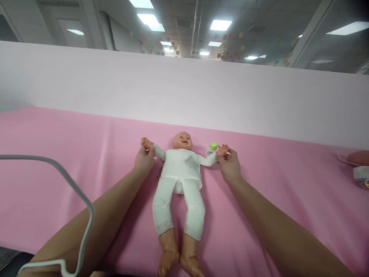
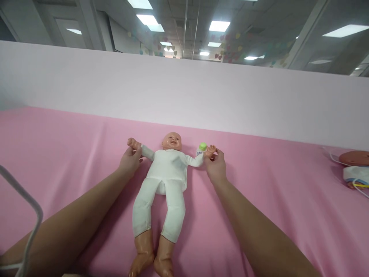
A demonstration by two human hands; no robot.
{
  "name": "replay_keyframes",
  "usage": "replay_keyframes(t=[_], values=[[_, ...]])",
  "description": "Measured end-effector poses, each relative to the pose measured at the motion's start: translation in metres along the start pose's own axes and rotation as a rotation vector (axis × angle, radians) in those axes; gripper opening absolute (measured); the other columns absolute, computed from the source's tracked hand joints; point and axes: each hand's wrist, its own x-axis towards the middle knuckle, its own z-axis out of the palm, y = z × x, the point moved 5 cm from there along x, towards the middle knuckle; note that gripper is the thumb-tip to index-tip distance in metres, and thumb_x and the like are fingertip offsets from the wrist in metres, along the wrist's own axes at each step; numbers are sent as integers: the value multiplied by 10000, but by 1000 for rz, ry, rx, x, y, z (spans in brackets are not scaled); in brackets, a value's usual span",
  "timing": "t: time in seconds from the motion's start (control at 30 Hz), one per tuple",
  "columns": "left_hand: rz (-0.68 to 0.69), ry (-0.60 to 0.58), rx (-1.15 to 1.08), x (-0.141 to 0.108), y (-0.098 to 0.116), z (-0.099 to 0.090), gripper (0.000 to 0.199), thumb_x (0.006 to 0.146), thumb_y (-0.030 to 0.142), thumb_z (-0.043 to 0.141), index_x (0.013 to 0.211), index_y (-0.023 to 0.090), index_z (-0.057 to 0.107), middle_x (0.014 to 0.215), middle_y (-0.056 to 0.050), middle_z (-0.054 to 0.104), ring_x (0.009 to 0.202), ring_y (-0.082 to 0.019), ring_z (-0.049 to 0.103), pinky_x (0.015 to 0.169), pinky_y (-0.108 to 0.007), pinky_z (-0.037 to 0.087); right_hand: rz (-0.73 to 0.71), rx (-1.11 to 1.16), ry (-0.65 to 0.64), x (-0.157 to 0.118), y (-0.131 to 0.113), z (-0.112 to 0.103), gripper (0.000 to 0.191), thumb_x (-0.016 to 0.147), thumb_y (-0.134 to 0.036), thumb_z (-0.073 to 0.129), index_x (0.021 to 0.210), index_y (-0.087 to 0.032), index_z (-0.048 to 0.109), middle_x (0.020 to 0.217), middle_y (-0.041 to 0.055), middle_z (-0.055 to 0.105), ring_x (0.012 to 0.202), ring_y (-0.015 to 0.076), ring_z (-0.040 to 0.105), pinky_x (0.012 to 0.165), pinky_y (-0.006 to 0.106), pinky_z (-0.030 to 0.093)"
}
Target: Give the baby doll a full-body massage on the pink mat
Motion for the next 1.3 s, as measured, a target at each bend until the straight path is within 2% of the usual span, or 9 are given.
replay_keyframes(t=[0.13, 0.27, 0.43, 0.7, 0.83, 0.93, 1.07, 1.17, 1.3], values=[[355, -162, 348, -26, 26, 12, 323, 966, 418, 611, 1249, 266, 647, 1219, -71, 748, 1123, -277, 706, 984, -412, 551, -308, 2, -129, -31, -44, 14, 505, 883, -387, 722, 1352, -237, 610, 1242, 100, 744, 1030, 256, 738, 941, 448, 613], [633, -293, 632, -49, 40, 28, 409, 949, 374, 611, 1342, 271, 653, 1400, -83, 670, 1266, -294, 635, 1071, -435, 506, -684, -230, -333, -63, -73, 33, 337, 888, -241, 689, 1225, -258, 701, 1166, 72, 765, 1052, 283, 704, 955, 491, 585], [731, -370, 925, -59, 43, 35, 456, 997, 388, 546, 1433, 293, 639, 1514, -95, 592, 1351, -323, 585, 1114, -466, 488, -991, -414, -487, -81, -86, 44, 376, 896, -81, 590, 1227, -222, 697, 1151, 91, 761, 1049, 289, 671, 959, 504, 563], [803, -464, 1123, -68, 56, 39, 442, 988, 301, 553, 1414, 251, 659, 1529, -123, 586, 1384, -334, 567, 1130, -472, 477, -1075, -482, -563, -79, -87, 46, 289, 907, -82, 601, 1123, -214, 742, 1092, 92, 756, 1015, 277, 658, 950, 474, 552], [777, -445, 993, -65, 54, 38, 378, 966, 291, 570, 1322, 249, 692, 1497, -108, 616, 1341, -327, 603, 1089, -464, 504, -1025, -439, -538, -78, -84, 45, 304, 881, -73, 608, 1109, -228, 737, 1076, 88, 754, 1006, 272, 664, 928, 466, 561], [657, -371, 796, -51, 45, 30, 342, 959, 348, 594, 1280, 271, 684, 1391, -84, 689, 1244, -312, 664, 1033, -442, 534, -877, -346, -468, -70, -80, 38, 307, 876, -141, 651, 1157, -245, 714, 1103, 81, 757, 1013, 276, 684, 904, 468, 578], [301, -188, 428, -19, 23, 11, 213, 963, 401, 605, 1114, 270, 681, 1162, -83, 761, 1103, -293, 728, 915, -394, 586, -516, -163, -250, -42, -65, 14, 407, 880, -325, 716, 1275, -257, 641, 1159, 75, 752, 936, 255, 721, 830, 434, 619], [17, -54, 62, 0, 6, 0, 206, 957, 408, 631, 1052, 227, 648, 1178, -122, 728, 992, -281, 757, 815, -386, 630, -226, -80, -78, -16, -41, -6, 575, 862, -420, 737, 1382, -254, 558, 1168, 83, 749, 924, 248, 739, 789, 395, 636], [-350, 22, -281, 10, -12, -2, 217, 985, 390, 582, 1051, 186, 620, 1017, -134, 715, 762, -253, 761, 715, -414, 658, 125, -81, -4, 11, 4, -19, 658, 847, -459, 722, 1427, -236, 505, 1080, 96, 763, 795, 241, 752, 683, 366, 641]])
